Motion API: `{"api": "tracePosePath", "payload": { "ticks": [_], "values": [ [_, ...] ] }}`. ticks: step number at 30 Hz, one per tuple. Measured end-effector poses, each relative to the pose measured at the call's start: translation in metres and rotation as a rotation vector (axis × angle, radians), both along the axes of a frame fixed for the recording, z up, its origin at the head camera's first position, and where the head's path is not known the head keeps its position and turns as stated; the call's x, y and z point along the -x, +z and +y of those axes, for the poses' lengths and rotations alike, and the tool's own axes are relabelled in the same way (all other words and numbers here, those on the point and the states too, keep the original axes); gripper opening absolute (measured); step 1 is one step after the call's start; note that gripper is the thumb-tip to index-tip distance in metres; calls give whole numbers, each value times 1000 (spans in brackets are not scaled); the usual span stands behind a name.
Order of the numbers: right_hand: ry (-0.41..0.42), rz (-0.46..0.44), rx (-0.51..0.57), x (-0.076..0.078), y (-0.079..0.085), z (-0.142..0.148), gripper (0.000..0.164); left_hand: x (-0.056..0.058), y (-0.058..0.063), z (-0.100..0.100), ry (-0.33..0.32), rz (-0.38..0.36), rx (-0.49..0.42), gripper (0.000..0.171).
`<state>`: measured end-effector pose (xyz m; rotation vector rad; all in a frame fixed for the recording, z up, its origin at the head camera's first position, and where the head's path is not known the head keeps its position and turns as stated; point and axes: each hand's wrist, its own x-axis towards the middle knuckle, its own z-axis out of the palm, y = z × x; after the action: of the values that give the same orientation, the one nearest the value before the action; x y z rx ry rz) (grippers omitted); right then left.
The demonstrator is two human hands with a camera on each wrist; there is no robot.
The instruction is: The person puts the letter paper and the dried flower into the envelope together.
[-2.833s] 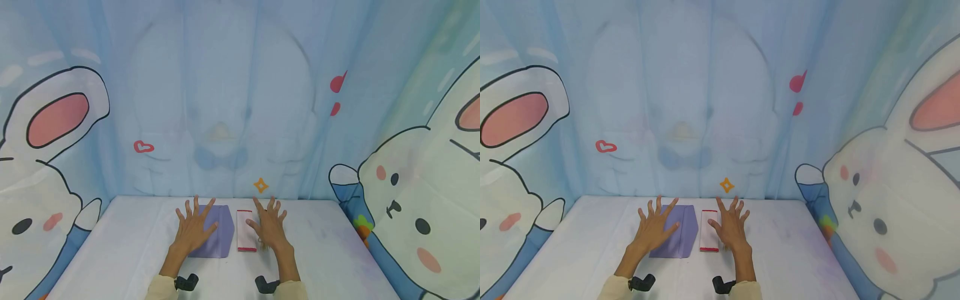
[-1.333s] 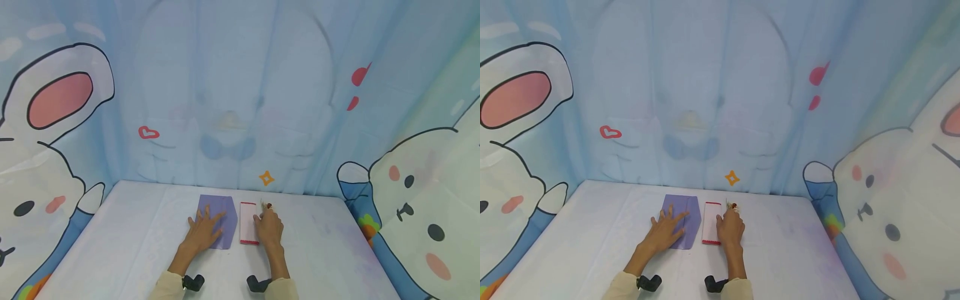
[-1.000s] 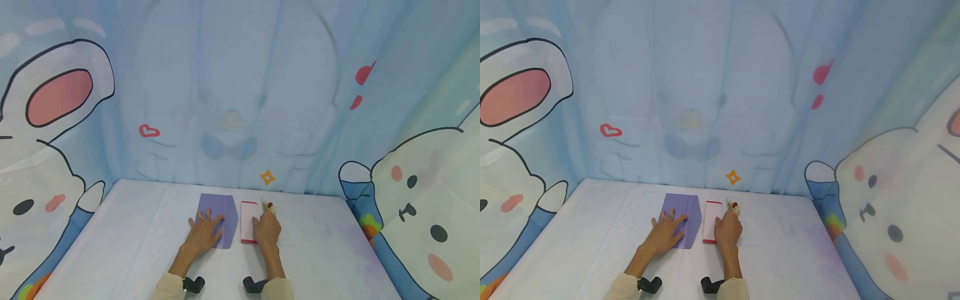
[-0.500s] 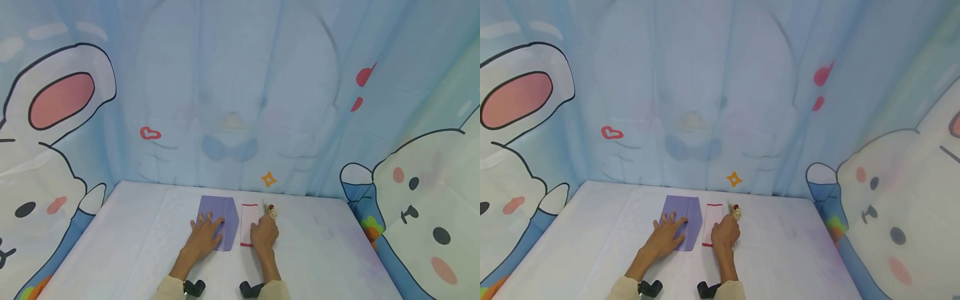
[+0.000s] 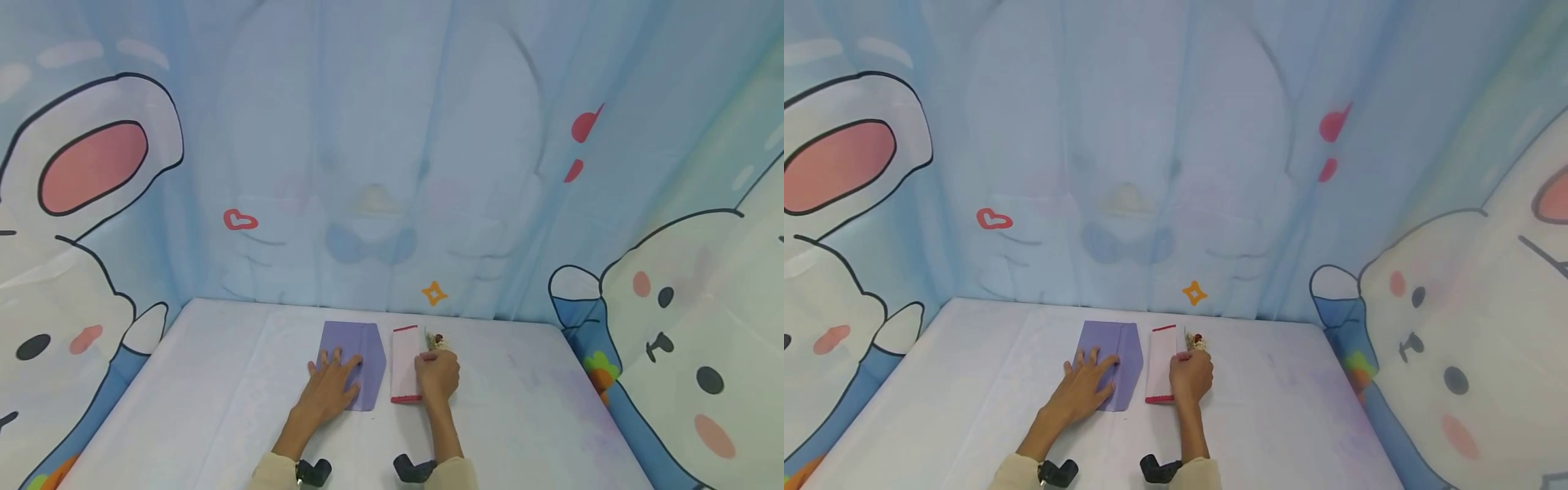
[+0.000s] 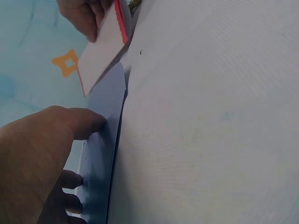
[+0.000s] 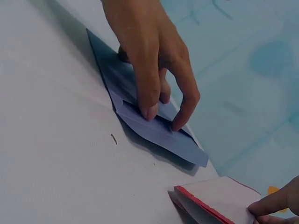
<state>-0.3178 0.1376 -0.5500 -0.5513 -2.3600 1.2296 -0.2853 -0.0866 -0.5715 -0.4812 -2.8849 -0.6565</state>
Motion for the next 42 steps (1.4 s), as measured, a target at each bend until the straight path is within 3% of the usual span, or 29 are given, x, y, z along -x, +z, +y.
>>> {"api": "tracePosePath", "payload": {
  "ticks": [7, 16, 26, 42],
  "values": [
    [-26, -27, 229, -2, 4, 4, 13, 0, 0, 0, 1, -8, -17, 50],
    [-40, -38, 385, -1, 8, 1, 13, 1, 4, -1, -7, 9, -22, 50],
    [-24, -49, 380, 0, 1, -8, 10, 0, 3, -2, -17, -16, -63, 51],
    [26, -56, 352, -1, -6, -21, 9, 1, -2, -2, -16, -2, -52, 50]
  ]
}}
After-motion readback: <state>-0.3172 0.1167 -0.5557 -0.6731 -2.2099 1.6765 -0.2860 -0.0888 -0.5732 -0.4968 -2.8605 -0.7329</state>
